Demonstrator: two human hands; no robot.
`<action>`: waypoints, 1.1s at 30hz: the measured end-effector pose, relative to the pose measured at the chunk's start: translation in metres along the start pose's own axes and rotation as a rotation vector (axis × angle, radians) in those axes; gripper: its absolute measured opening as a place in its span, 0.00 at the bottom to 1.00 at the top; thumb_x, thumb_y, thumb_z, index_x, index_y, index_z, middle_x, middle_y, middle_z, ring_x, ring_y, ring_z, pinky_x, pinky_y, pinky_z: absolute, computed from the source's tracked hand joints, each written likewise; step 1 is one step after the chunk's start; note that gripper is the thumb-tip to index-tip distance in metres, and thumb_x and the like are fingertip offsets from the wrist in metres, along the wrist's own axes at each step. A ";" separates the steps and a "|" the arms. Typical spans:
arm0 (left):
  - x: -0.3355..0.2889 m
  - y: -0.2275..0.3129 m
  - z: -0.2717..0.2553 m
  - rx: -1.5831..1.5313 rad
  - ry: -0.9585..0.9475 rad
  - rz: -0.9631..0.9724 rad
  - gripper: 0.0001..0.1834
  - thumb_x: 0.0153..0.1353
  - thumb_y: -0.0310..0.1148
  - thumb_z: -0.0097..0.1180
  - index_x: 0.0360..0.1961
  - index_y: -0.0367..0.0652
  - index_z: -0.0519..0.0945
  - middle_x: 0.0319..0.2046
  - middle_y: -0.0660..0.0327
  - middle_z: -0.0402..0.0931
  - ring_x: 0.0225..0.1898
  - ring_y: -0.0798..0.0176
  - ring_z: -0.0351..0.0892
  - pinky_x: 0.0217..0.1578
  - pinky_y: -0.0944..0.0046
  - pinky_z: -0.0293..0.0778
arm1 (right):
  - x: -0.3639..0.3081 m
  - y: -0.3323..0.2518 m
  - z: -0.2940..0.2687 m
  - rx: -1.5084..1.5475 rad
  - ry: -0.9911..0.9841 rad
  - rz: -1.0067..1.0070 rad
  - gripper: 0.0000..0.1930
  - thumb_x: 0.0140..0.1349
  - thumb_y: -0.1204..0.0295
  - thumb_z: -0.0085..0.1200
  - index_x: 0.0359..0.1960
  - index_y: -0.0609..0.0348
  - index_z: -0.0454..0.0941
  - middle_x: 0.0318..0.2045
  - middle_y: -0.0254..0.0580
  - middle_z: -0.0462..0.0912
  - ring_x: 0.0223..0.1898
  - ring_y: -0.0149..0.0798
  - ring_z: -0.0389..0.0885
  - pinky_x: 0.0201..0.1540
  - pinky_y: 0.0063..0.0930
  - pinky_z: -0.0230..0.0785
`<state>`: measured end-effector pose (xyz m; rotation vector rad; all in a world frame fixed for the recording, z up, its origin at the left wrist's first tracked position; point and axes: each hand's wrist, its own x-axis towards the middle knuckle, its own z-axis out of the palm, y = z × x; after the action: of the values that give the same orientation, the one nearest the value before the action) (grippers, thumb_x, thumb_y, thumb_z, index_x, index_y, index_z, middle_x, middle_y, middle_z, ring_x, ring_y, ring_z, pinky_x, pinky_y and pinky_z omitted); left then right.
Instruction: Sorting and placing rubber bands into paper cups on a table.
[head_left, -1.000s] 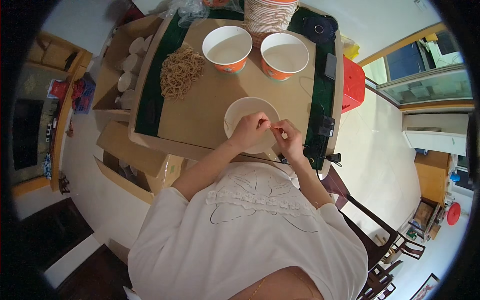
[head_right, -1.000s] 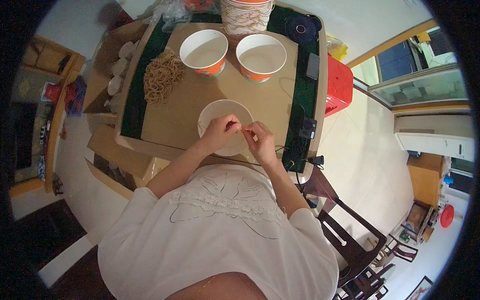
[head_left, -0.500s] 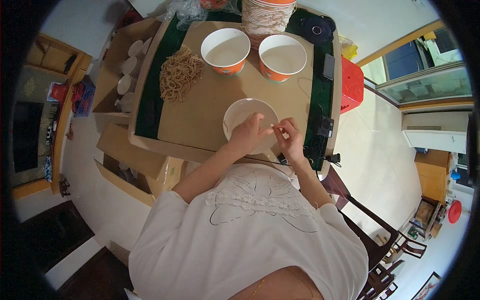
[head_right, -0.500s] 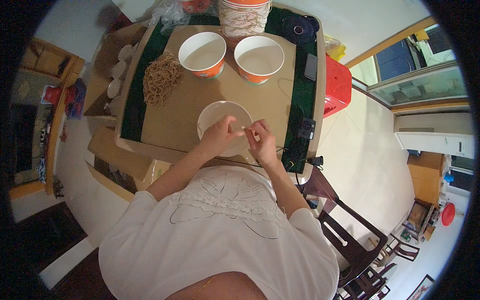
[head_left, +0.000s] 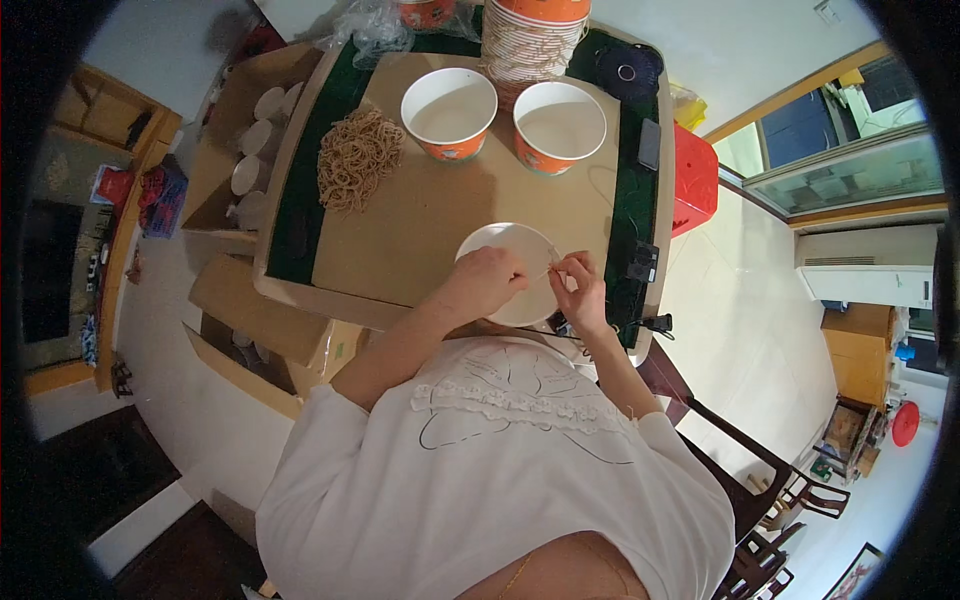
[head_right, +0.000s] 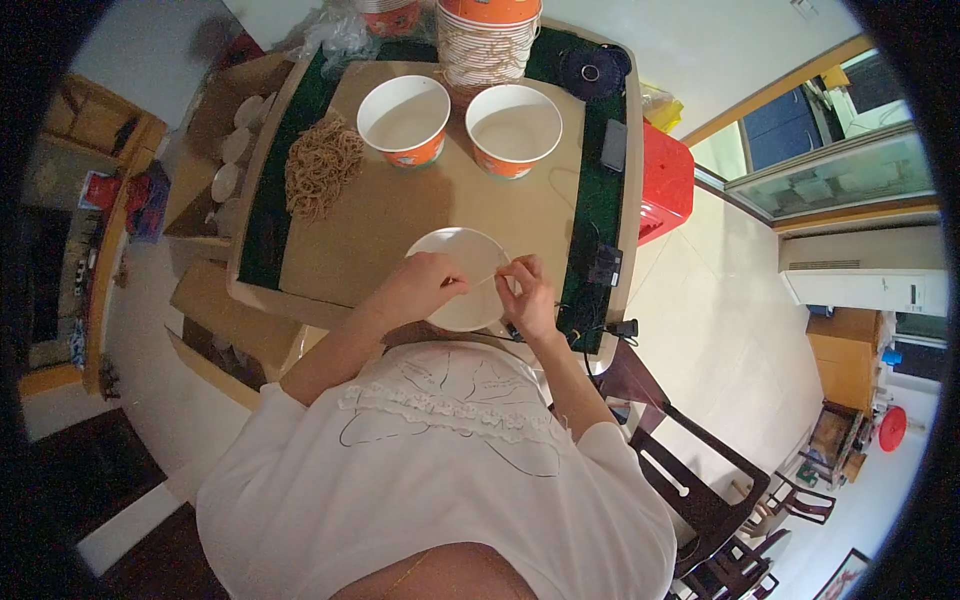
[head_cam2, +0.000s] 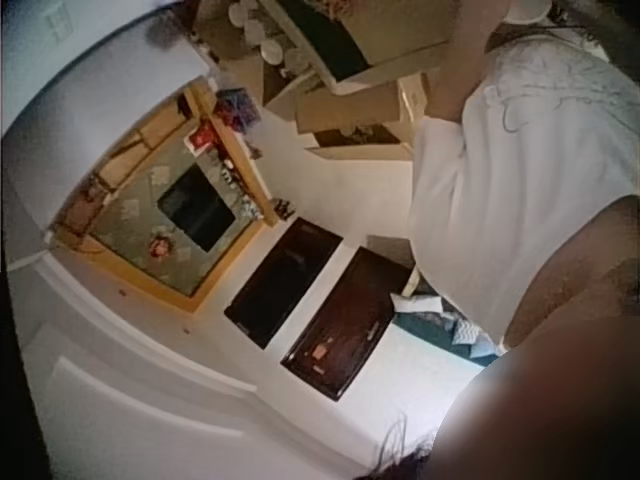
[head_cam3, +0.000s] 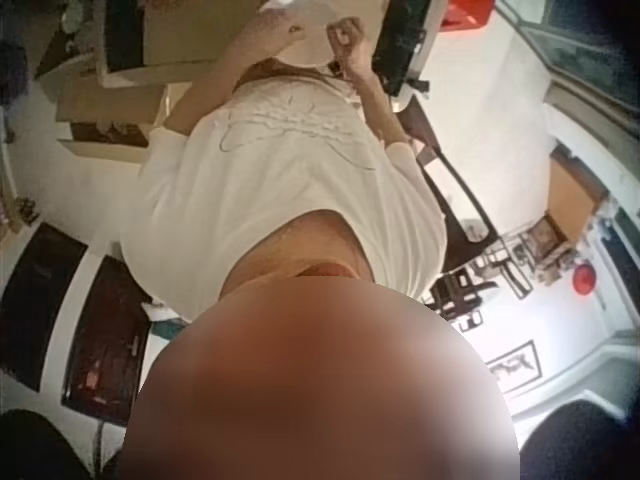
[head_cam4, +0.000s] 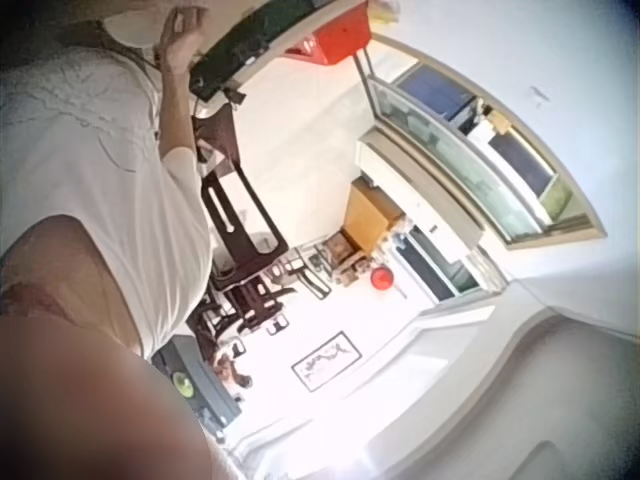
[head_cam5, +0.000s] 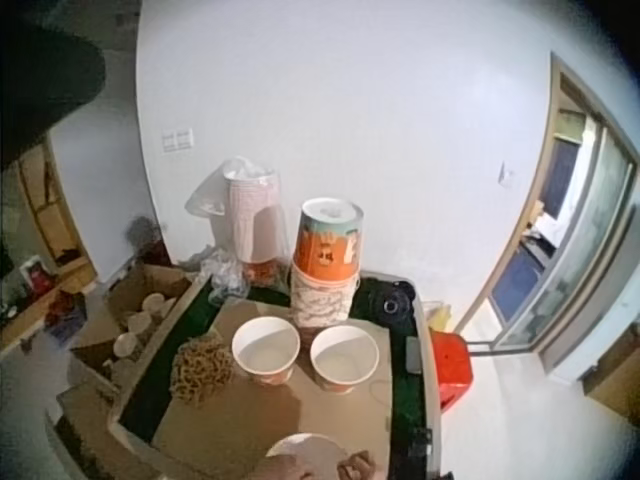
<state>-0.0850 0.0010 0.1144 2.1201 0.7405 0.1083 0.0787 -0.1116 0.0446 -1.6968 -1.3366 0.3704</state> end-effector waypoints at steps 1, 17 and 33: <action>0.000 0.001 -0.001 -0.008 -0.040 0.017 0.08 0.52 0.32 0.58 0.29 0.38 0.79 0.23 0.59 0.73 0.25 0.57 0.74 0.30 0.63 0.70 | 0.001 -0.002 0.000 -0.011 0.017 -0.045 0.06 0.46 0.81 0.59 0.27 0.60 0.77 0.29 0.45 0.74 0.30 0.45 0.75 0.33 0.32 0.69; -0.026 -0.001 -0.036 -0.937 -0.138 0.159 0.03 0.58 0.23 0.51 0.30 0.37 0.77 0.31 0.67 0.70 0.27 0.75 0.65 0.28 0.74 0.63 | 0.011 -0.002 -0.004 -0.097 0.061 -0.023 0.05 0.49 0.81 0.56 0.27 0.62 0.73 0.29 0.47 0.74 0.34 0.50 0.75 0.35 0.37 0.69; -0.002 -0.029 -0.041 -0.350 0.272 -0.102 0.14 0.56 0.27 0.53 0.44 0.38 0.75 0.26 0.63 0.72 0.27 0.69 0.69 0.31 0.69 0.69 | 0.028 -0.004 0.012 0.722 0.080 0.517 0.07 0.63 0.73 0.45 0.34 0.63 0.73 0.18 0.33 0.72 0.21 0.25 0.71 0.24 0.20 0.64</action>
<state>-0.1137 0.0421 0.1179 1.7493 0.9142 0.4452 0.0782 -0.0809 0.0492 -1.3776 -0.5644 0.9431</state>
